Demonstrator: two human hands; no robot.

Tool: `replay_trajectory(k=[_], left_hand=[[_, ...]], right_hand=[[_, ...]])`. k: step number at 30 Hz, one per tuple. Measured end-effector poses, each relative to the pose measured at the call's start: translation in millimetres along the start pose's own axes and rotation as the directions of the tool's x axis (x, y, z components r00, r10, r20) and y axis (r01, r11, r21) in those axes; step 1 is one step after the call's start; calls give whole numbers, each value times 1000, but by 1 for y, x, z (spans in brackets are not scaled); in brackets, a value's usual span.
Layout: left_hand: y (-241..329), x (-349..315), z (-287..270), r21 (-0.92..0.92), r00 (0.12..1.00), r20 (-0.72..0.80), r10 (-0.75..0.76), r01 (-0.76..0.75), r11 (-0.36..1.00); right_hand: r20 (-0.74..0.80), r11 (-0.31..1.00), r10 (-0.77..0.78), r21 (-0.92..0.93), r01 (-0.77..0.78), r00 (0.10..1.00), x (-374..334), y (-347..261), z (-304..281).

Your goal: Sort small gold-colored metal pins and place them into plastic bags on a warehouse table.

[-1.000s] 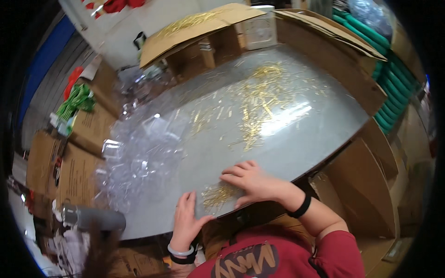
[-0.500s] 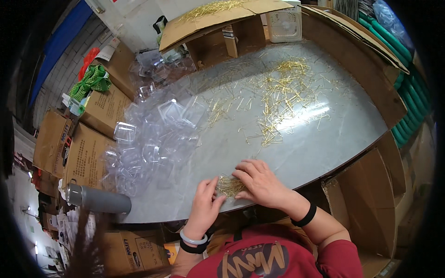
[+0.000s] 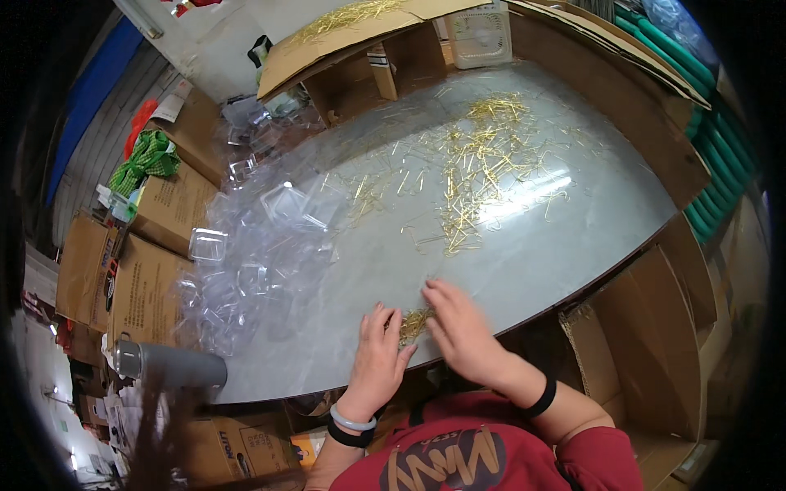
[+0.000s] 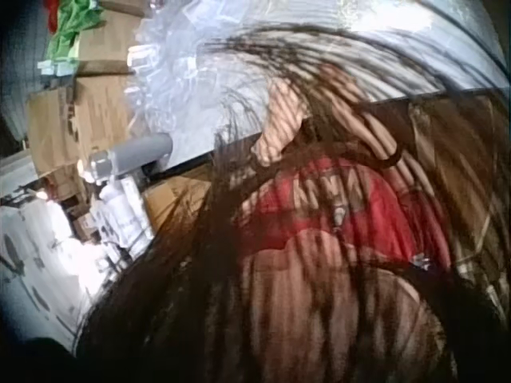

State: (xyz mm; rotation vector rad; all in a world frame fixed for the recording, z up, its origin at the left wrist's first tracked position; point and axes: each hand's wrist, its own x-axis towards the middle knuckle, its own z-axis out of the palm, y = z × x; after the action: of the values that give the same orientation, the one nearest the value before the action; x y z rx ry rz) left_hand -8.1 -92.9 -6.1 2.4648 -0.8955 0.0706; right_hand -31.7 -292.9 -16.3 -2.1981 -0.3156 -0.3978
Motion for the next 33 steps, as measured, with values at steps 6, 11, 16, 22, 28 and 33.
replay_trajectory(k=[6,11,16,22,28,33], left_hand=[[-3,4,7,-19,1000,15,-1,2,1000],[-2,2,3,-54,1000,9,9,-9,999],[-4,7,0,11,996,78,54,-55,998],[-3,3,3,-13,997,57,50,-50,999],[-5,2,8,-32,1000,13,15,-15,999],[-6,-6,6,-244,995,-38,-97,85,966]], right_hand=[[153,961,-72,276,27,986,13,-11,2],[244,983,-82,-140,118,966,14,-1,-41],[279,974,-192,-60,217,941,17,27,-30],[-113,999,-41,-39,37,993,5,1,-4],[93,982,-48,184,30,995,5,-17,28],[319,971,-189,-81,225,929,29,-15,-9]])
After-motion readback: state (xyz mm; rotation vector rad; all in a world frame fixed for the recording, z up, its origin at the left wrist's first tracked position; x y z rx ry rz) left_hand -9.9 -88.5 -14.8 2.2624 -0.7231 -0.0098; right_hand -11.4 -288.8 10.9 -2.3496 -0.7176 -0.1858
